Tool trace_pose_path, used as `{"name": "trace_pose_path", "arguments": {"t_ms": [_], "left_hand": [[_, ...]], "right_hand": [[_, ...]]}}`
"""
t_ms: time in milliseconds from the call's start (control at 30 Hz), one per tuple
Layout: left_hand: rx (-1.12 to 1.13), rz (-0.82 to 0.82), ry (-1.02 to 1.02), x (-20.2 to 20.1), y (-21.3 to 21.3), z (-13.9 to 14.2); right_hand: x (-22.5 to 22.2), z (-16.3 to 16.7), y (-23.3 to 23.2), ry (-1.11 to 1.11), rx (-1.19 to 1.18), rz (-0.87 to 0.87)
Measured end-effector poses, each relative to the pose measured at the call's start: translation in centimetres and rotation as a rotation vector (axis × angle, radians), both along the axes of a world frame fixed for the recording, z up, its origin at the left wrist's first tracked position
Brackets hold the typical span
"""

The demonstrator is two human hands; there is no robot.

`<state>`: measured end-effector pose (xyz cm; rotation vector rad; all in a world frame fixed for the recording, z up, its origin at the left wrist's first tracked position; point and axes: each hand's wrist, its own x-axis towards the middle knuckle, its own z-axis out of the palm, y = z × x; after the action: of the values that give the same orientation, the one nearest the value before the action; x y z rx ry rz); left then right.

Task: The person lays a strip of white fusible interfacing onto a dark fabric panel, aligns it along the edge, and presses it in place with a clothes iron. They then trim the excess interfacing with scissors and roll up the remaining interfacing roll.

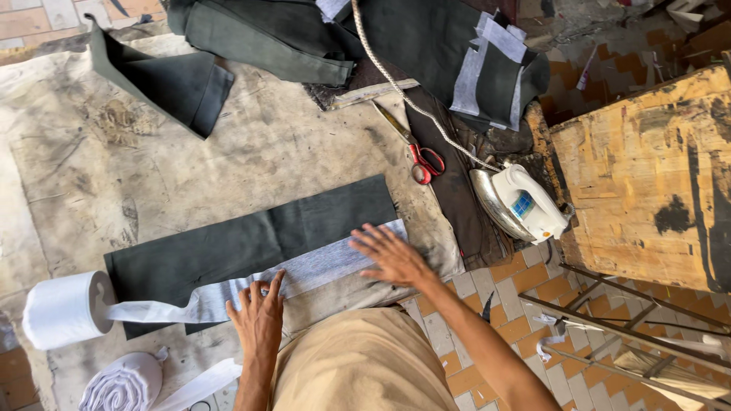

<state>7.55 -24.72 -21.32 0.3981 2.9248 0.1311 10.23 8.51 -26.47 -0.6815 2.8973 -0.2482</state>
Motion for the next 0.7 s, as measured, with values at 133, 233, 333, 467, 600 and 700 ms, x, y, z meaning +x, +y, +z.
{"name": "trace_pose_path", "arguments": {"t_ms": [133, 233, 333, 467, 600, 700], "left_hand": [[0.025, 0.004, 0.026, 0.1, 0.1, -0.1], [0.037, 0.020, 0.014, 0.2, 0.2, -0.2], [0.062, 0.038, 0.031, 0.5, 0.5, -0.2], [0.105, 0.080, -0.008, 0.5, 1.1, 0.0], [0.121, 0.101, -0.031, 0.1, 1.7, 0.6], [0.133, 0.116, -0.031, -0.1, 2.1, 1.5]], "right_hand": [[1.4, 1.2, 5.2, 0.050, 0.079, -0.151], [2.2, 1.1, 7.0, 0.129, 0.037, -0.226], [2.7, 0.8, 7.5, 0.112, -0.017, -0.235], [2.8, 0.9, 7.6, 0.088, -0.028, -0.232], [2.2, 2.4, 8.1, 0.066, -0.010, -0.189], [1.1, 4.7, 10.4, 0.074, 0.151, -0.240]]}}
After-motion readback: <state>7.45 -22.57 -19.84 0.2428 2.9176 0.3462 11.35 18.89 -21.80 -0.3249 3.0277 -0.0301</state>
